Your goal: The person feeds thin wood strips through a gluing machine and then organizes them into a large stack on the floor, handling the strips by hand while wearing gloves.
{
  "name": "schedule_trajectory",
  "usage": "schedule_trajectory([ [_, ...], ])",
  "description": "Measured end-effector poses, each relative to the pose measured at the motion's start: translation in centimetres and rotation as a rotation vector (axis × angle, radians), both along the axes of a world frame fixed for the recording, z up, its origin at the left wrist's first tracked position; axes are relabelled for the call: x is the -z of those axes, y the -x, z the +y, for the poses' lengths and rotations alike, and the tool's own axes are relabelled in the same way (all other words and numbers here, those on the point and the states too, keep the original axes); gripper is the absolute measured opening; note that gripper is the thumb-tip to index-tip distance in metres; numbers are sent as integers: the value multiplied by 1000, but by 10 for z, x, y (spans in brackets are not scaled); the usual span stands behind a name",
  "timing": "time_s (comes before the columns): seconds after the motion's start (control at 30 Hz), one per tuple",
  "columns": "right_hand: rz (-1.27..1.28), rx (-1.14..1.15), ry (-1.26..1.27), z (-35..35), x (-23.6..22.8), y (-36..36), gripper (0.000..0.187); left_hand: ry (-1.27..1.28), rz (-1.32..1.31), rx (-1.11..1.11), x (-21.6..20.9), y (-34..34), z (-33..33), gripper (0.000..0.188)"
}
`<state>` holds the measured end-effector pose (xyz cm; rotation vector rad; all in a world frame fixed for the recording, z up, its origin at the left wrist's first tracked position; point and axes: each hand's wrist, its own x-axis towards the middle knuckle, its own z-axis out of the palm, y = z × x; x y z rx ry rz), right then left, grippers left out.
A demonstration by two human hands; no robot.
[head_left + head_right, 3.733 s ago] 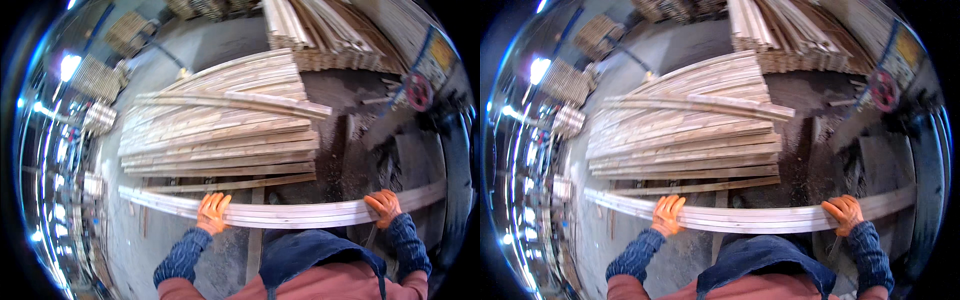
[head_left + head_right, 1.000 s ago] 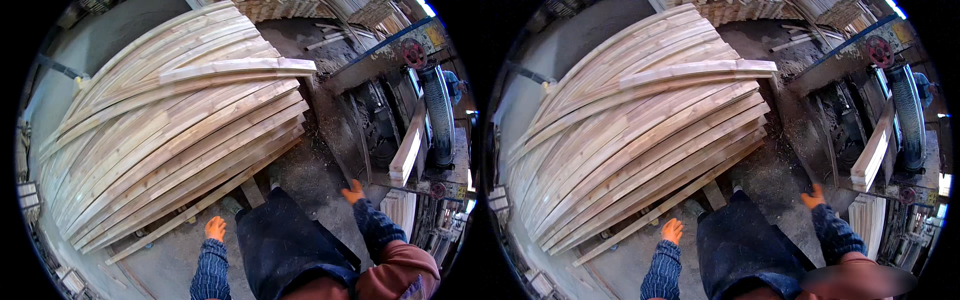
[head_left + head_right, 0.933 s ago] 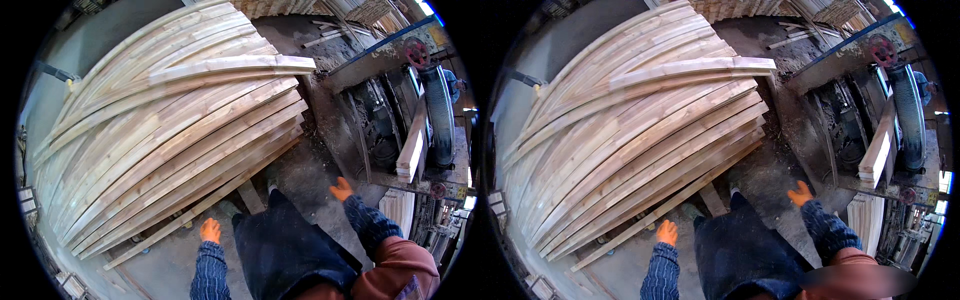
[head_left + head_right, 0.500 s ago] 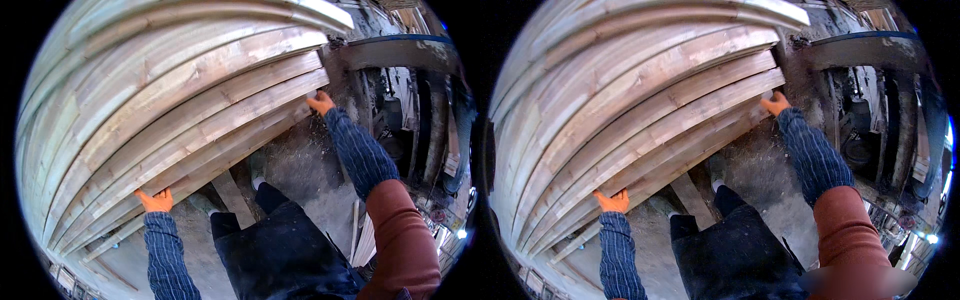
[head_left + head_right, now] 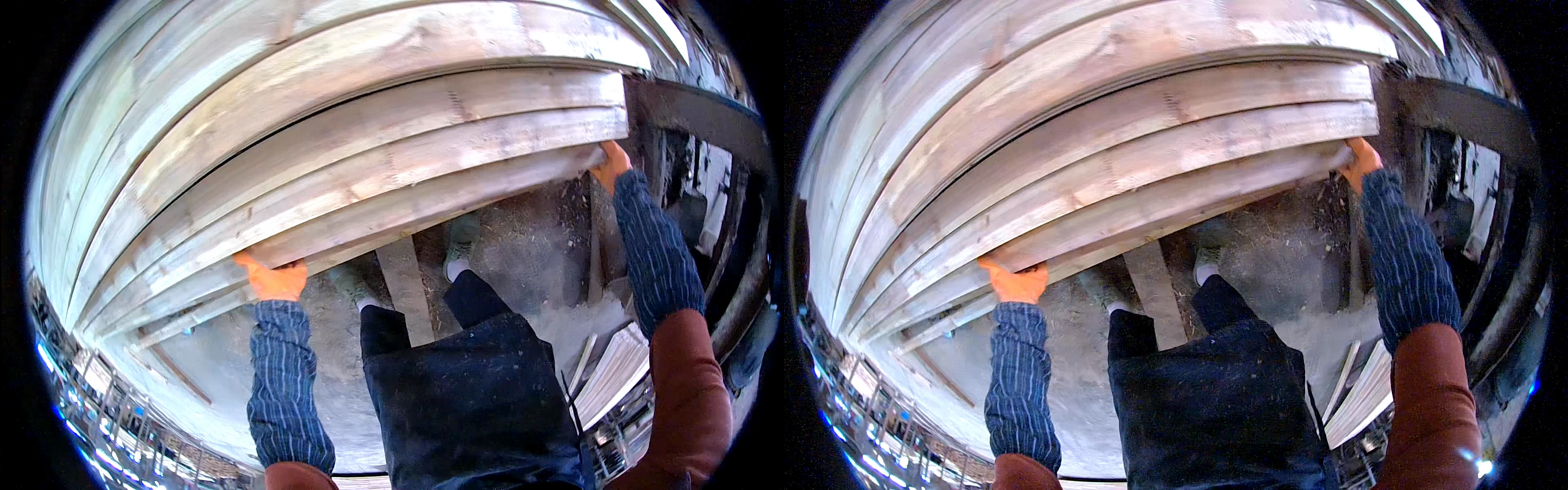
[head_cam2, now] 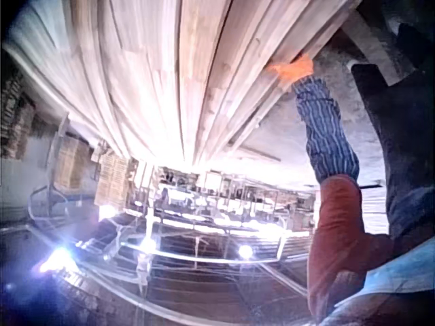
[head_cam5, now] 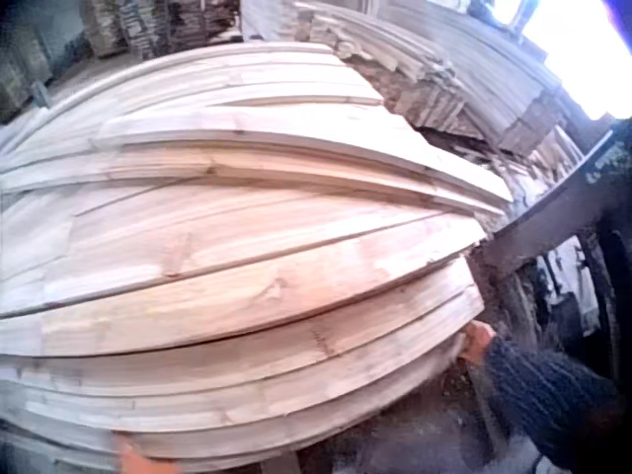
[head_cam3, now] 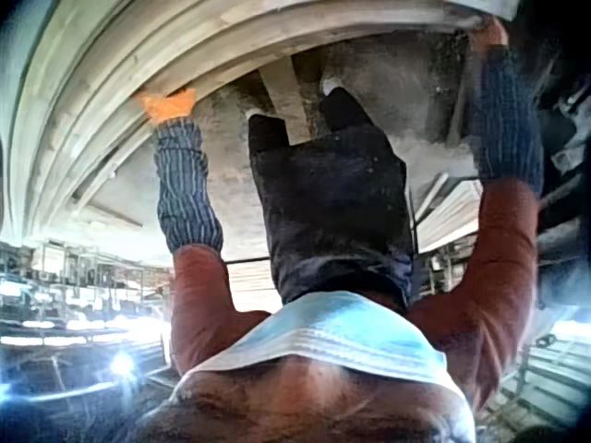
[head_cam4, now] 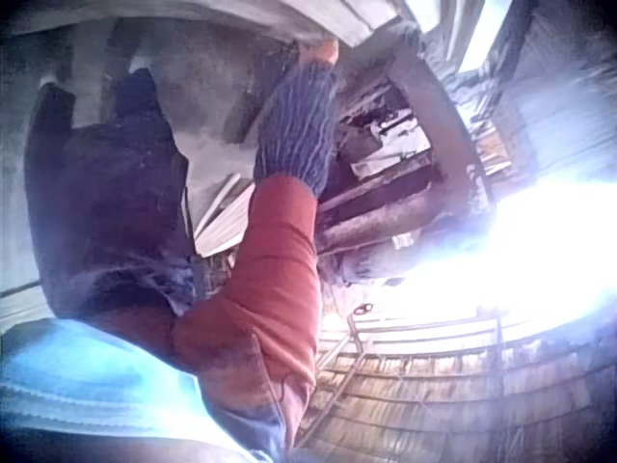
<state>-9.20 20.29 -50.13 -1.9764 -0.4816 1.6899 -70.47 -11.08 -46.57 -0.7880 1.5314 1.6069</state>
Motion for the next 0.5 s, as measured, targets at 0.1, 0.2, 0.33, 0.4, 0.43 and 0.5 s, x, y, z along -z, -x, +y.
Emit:
schedule_trajectory([
  [0.1, -30, -132, 14, -22, -18, -20, 55, -144, -116, 11, -7, 4, -11, 90],
  [0.2, -93, -368, -69, -46, -23, -25, 63, -176, -168, -49, -20, 6, -25, 92],
  [0.33, 116, -96, 270, -63, -53, -2, 70, -102, -154, -100, -31, 12, -46, 95],
  [0.4, -108, -418, 129, -72, -55, 7, 69, -109, -153, -106, -28, 16, -54, 95],
  [0.43, -13, -305, 223, -67, -48, 11, 65, -110, -140, -110, -26, 21, -59, 95],
  [0.5, -62, -295, 231, -49, -22, -1, 58, -110, -136, -123, -13, 23, -64, 94],
])
